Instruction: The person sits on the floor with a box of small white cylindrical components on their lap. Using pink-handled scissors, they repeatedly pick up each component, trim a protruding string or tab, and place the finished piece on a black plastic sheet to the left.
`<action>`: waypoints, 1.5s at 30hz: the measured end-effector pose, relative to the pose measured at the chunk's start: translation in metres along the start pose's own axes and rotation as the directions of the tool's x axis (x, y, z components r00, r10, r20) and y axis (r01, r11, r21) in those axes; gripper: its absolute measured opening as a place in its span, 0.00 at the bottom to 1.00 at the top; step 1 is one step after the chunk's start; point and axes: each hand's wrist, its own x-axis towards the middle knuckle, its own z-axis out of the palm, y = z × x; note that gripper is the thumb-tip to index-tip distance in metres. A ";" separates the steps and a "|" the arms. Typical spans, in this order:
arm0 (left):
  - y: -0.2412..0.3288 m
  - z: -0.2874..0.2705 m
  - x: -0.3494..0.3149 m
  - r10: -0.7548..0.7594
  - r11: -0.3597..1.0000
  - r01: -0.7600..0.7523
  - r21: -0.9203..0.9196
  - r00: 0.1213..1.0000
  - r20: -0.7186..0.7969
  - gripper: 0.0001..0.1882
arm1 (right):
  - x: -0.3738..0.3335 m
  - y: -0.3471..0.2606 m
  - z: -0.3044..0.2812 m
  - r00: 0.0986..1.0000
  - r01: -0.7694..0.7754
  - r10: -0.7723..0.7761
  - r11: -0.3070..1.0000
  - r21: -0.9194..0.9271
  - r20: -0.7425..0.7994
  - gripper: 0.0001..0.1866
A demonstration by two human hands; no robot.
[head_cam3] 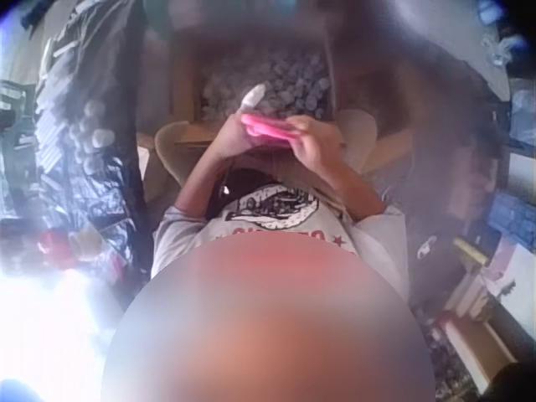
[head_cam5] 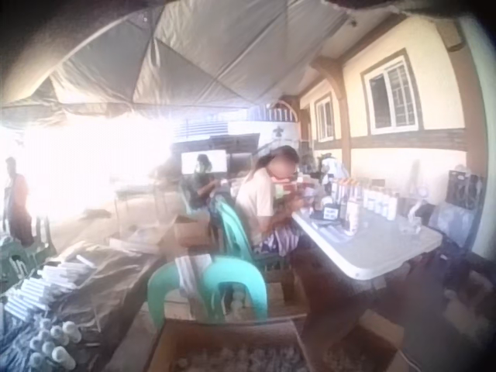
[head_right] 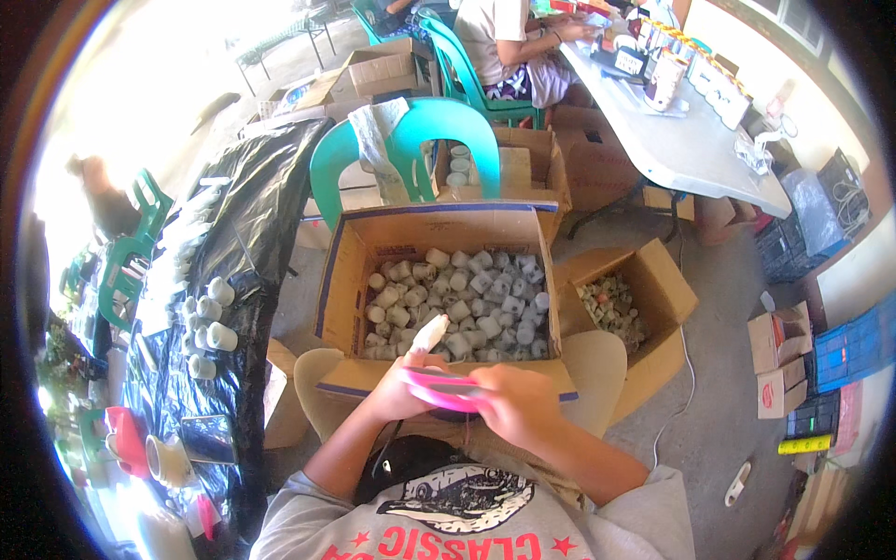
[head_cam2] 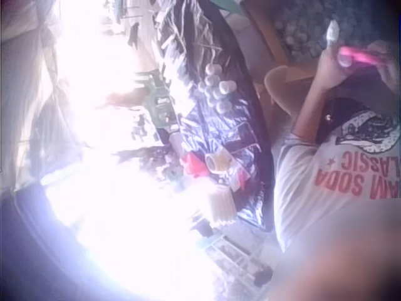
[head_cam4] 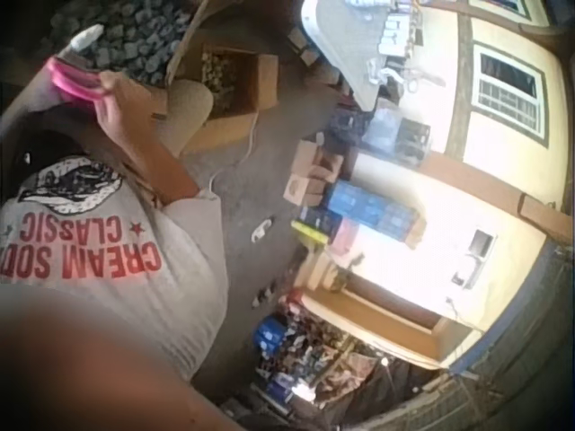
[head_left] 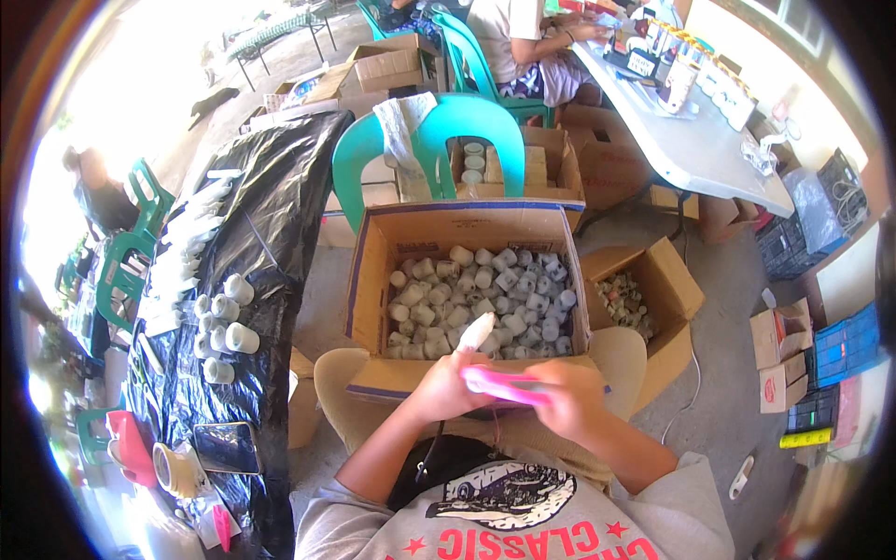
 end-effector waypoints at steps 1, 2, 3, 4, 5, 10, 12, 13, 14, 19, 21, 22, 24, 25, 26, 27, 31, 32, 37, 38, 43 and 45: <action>0.001 0.002 -0.001 -0.100 0.995 0.100 0.001 0.994 -0.038 0.10 | 0.001 -0.002 0.004 0.913 0.157 0.023 0.901 0.403 -0.408 0.15; 0.000 0.002 -0.004 0.006 1.000 -0.007 -0.025 0.999 -0.045 0.10 | 0.002 -0.002 0.004 0.975 0.118 -0.057 0.951 0.285 -0.214 0.15; 0.000 0.004 -0.006 0.081 0.996 -0.082 -0.040 0.997 -0.014 0.10 | 0.004 -0.003 0.008 0.991 0.132 -0.122 0.971 0.197 -0.062 0.14; -0.002 0.003 -0.007 0.199 0.979 -0.198 -0.039 0.980 0.013 0.11 | 0.008 -0.003 0.008 0.979 0.191 -0.199 0.972 0.133 0.047 0.14; -0.004 0.005 -0.008 0.141 0.942 -0.161 0.294 0.986 0.089 0.21 | 0.012 -0.005 0.011 0.994 0.111 -0.100 0.946 0.304 -0.052 0.15; -0.020 0.010 -0.010 -0.071 0.836 -0.046 -0.547 0.979 -0.191 0.40 | 0.023 -0.002 -0.012 1.000 0.029 -0.029 0.989 -0.145 0.002 0.19; -0.025 0.007 -0.007 -0.144 0.760 -0.071 -0.646 0.951 -0.274 0.33 | 0.021 -0.002 -0.019 0.985 -0.144 0.148 0.988 -0.050 0.091 0.23; -0.026 0.005 -0.007 -0.145 0.845 -0.061 -0.532 0.931 -0.336 0.31 | 0.017 -0.003 -0.022 0.954 -0.270 0.251 0.957 0.104 0.164 0.25; -0.028 0.001 -0.007 -0.245 0.777 -0.002 -0.629 0.920 -0.305 0.31 | 0.014 -0.002 -0.020 0.909 -0.385 0.316 0.886 0.258 0.271 0.26; -0.031 -0.005 -0.009 -0.475 0.515 0.133 -0.846 0.866 -0.153 0.30 | -0.009 0.003 0.008 0.841 -0.508 0.115 -0.172 0.844 0.529 0.28; -0.032 -0.001 -0.009 -0.521 0.479 0.121 -0.870 0.837 -0.171 0.30 | -0.017 0.003 0.019 0.880 -0.418 0.107 -0.289 0.861 0.464 0.26; -0.033 0.000 -0.008 -0.546 0.464 0.115 -0.878 0.818 -0.182 0.30 | -0.020 0.001 0.022 0.923 -0.329 0.086 -0.337 0.882 0.376 0.26; -0.035 0.000 -0.006 -0.569 0.431 0.084 -0.898 0.798 -0.198 0.31 | -0.026 -0.005 0.020 0.875 -0.360 0.176 -0.385 0.850 0.451 0.28; -0.036 0.000 -0.006 -0.568 0.411 0.059 -0.910 0.797 -0.205 0.31 | -0.028 -0.009 0.017 0.864 -0.384 0.160 -0.403 0.831 0.477 0.29; -0.037 -0.001 -0.005 -0.565 0.387 0.031 -0.922 0.797 -0.211 0.31 | -0.029 -0.013 0.013 0.850 -0.402 0.145 -0.444 0.801 0.507 0.31; -0.037 -0.003 -0.005 -0.572 0.359 0.026 -0.933 0.796 -0.199 0.32 | -0.031 -0.018 0.010 0.794 -0.451 0.143 -0.513 0.730 0.591 0.36; -0.036 -0.006 -0.004 -0.598 0.268 0.013 -0.963 0.787 -0.155 0.33 | -0.029 -0.030 0.014 0.764 -0.556 -0.061 -0.568 0.607 0.643 0.46; -0.035 -0.005 -0.004 -0.604 0.244 0.018 -0.969 0.785 -0.138 0.33 | -0.029 -0.030 0.015 0.776 -0.548 -0.067 -0.564 0.618 0.627 0.47; -0.031 -0.003 -0.005 -0.575 0.271 0.047 -0.961 0.809 -0.123 0.34 | -0.029 -0.028 0.025 0.772 -0.575 -0.061 -0.489 0.656 0.632 0.50; -0.030 -0.003 -0.005 -0.579 0.278 0.050 -0.959 0.806 -0.125 0.33 | -0.029 -0.027 0.025 0.779 -0.571 -0.068 -0.488 0.660 0.623 0.50; -0.027 0.000 -0.004 -0.562 0.284 0.091 -0.955 0.822 -0.089 0.36 | -0.024 -0.026 0.025 0.773 -0.581 -0.043 -0.449 0.679 0.633 0.49; -0.026 0.001 -0.004 -0.554 0.279 0.097 -0.955 0.829 -0.077 0.36 | -0.022 -0.024 0.026 0.772 -0.581 -0.041 -0.449 0.678 0.635 0.48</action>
